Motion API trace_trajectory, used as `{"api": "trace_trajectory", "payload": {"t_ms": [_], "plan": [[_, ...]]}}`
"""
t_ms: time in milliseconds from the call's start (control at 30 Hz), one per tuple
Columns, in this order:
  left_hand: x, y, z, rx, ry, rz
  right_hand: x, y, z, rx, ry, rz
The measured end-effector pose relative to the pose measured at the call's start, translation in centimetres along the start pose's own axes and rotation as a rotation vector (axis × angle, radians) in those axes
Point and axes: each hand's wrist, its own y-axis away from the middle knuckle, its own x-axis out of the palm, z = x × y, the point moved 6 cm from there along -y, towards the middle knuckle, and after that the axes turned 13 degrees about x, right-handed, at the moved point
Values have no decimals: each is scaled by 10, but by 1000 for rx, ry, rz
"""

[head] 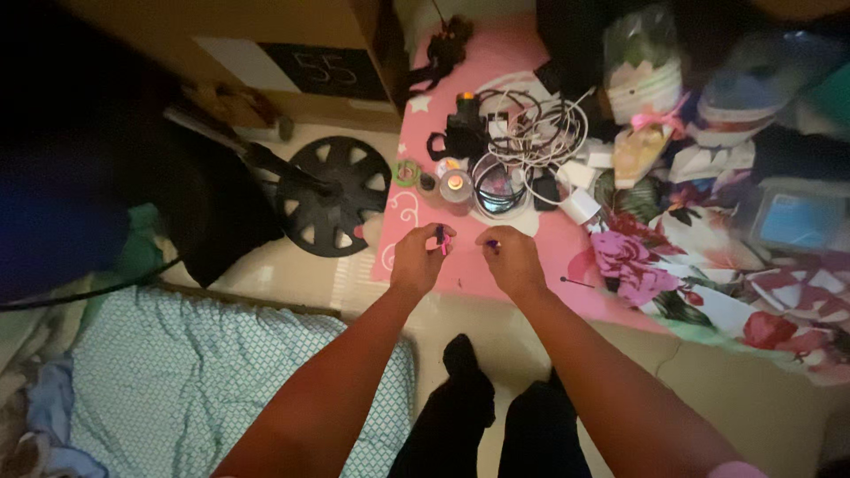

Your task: The person removes cables, bottles, boxes, and small containers from the top of a small drawer cabinet and places them on a nearby table. They group small items together, carry a tray-like box with pencils and paper across, and finally wipe the cabinet top with a cloth.

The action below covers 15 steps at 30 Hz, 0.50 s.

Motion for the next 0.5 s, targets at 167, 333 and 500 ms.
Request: {"api": "trace_trajectory", "payload": {"t_ms": [167, 333, 500], "plan": [[16, -5, 25, 33, -63, -25, 20, -16, -17, -46, 64, 29], [29, -13, 52, -98, 33, -1, 41, -33, -32, -75, 87, 45], [36, -19, 70, -56, 86, -37, 54, -40, -37, -154, 63, 58]]}}
